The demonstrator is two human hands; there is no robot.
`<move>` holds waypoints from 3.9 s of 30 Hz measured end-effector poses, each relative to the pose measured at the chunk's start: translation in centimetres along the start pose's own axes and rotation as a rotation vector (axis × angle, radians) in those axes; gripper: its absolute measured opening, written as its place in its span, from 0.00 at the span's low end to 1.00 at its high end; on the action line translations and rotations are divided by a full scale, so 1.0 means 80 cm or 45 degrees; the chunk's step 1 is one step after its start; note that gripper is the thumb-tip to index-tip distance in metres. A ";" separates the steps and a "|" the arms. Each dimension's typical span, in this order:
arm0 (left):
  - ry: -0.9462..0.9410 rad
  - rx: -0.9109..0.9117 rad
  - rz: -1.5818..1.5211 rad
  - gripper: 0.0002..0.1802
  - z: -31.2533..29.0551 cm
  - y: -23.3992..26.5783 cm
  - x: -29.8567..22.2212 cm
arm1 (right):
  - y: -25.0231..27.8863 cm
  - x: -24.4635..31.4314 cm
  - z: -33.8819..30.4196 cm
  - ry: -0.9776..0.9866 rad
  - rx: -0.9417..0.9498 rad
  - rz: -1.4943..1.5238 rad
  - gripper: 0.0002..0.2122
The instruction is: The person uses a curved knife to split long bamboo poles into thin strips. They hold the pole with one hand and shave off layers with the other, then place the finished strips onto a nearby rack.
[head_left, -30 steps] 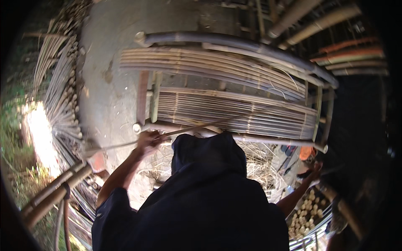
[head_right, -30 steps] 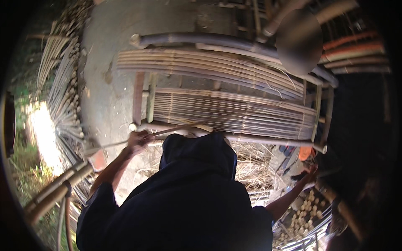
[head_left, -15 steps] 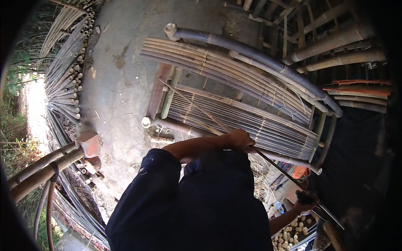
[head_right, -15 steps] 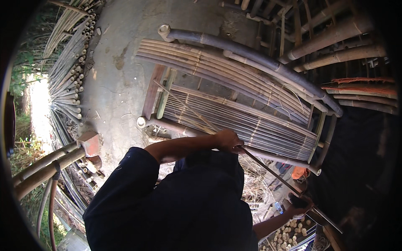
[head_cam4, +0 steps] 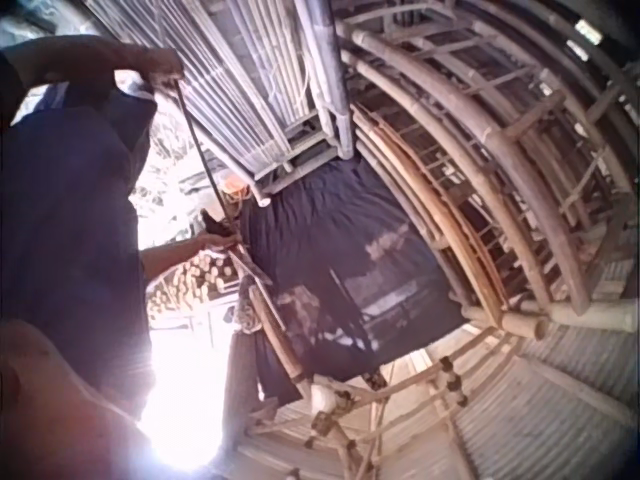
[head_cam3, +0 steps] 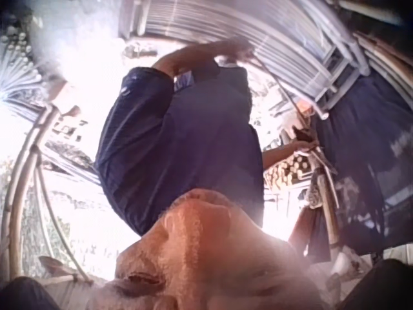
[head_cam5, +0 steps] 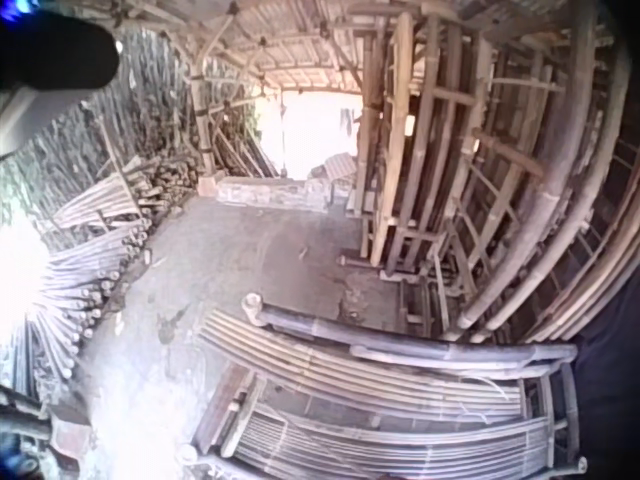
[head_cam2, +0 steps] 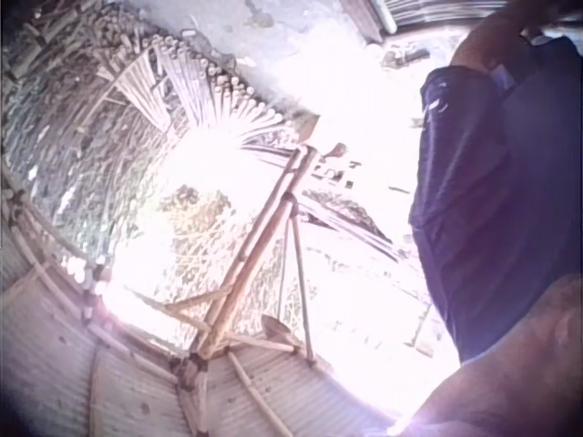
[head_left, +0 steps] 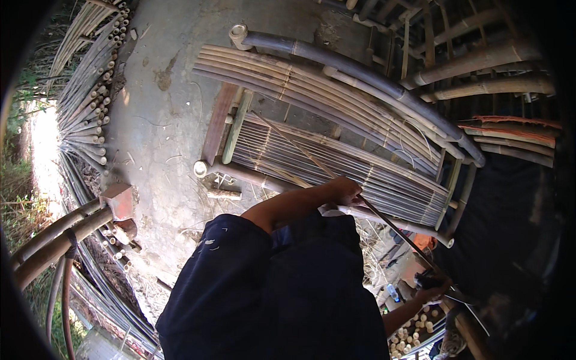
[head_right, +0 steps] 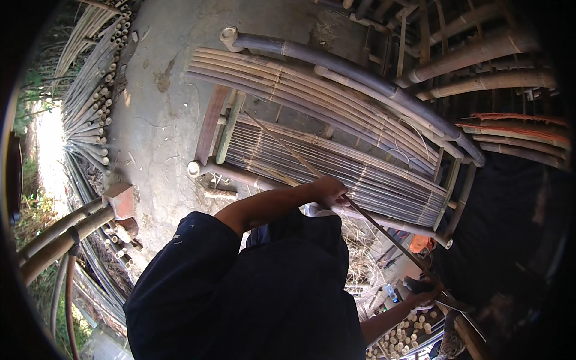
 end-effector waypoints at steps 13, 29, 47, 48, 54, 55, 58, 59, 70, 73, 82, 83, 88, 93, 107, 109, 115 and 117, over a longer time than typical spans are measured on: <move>0.311 -0.124 0.177 0.27 0.037 0.020 0.005 | -0.138 -0.027 0.091 -0.303 0.272 0.284 0.22; 0.756 -0.143 0.182 0.32 0.202 -0.012 0.239 | -0.540 -0.286 0.239 -0.844 0.449 0.105 0.18; 0.802 -0.155 0.115 0.29 0.218 -0.026 0.228 | -0.671 -0.391 0.229 -0.966 0.744 0.159 0.13; 0.782 -0.145 0.131 0.29 0.221 -0.028 0.227 | -0.671 -0.396 0.230 -0.948 0.745 0.142 0.13; 0.813 -0.155 0.108 0.25 0.224 -0.028 0.219 | -0.673 -0.392 0.225 -1.076 0.773 0.198 0.12; 0.816 -0.151 0.090 0.24 0.224 -0.030 0.222 | -0.672 -0.391 0.226 -1.081 0.769 0.210 0.12; 0.792 -0.165 0.049 0.24 0.229 -0.034 0.226 | -0.674 -0.399 0.226 -1.096 0.745 0.250 0.12; 0.768 -0.185 0.043 0.23 0.233 -0.036 0.222 | -0.675 -0.400 0.224 -1.102 0.731 0.262 0.12; 0.764 -0.194 0.102 0.20 0.223 -0.049 0.264 | -0.691 -0.442 0.220 -1.045 0.587 -0.045 0.16; 0.543 -0.221 0.558 0.26 0.240 -0.059 0.244 | -0.683 -0.443 0.214 -1.205 0.489 -0.010 0.15; 0.743 -0.418 0.664 0.37 0.268 -0.101 0.290 | -0.500 -0.496 0.104 -1.219 0.600 0.064 0.13; 0.796 -0.472 0.732 0.36 0.265 -0.107 0.302 | -0.466 -0.506 0.088 -1.262 0.667 -0.086 0.18; 1.065 -0.483 0.557 0.32 0.276 -0.107 0.352 | -0.317 -0.583 0.092 -1.047 0.871 -0.713 0.50; 1.026 -0.485 0.630 0.36 0.271 -0.124 0.380 | -0.359 -0.513 0.289 -0.173 0.991 -0.858 0.47; 0.941 -0.529 0.589 0.33 0.285 -0.126 0.373 | -0.619 -0.493 0.552 0.184 1.021 -2.013 0.37; 0.982 -0.424 0.531 0.34 0.274 -0.125 0.387 | -0.605 -0.480 0.542 0.243 0.949 -1.887 0.34; 0.921 -0.785 0.584 0.34 0.251 -0.086 0.322 | -0.475 -0.515 0.368 0.265 0.722 -1.334 0.27; 0.960 -1.191 0.057 0.33 0.169 -0.072 0.367 | -0.407 -0.536 0.264 0.146 0.808 -1.255 0.26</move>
Point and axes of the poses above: each hand's wrist, its own z-axis towards the middle knuckle, its own y-axis out of the back of the hand, x = y × z, the point moved 7 cm from there along z, towards the middle knuckle, and after that the axes turned 9 degrees about -z, right-handed, at the moved point
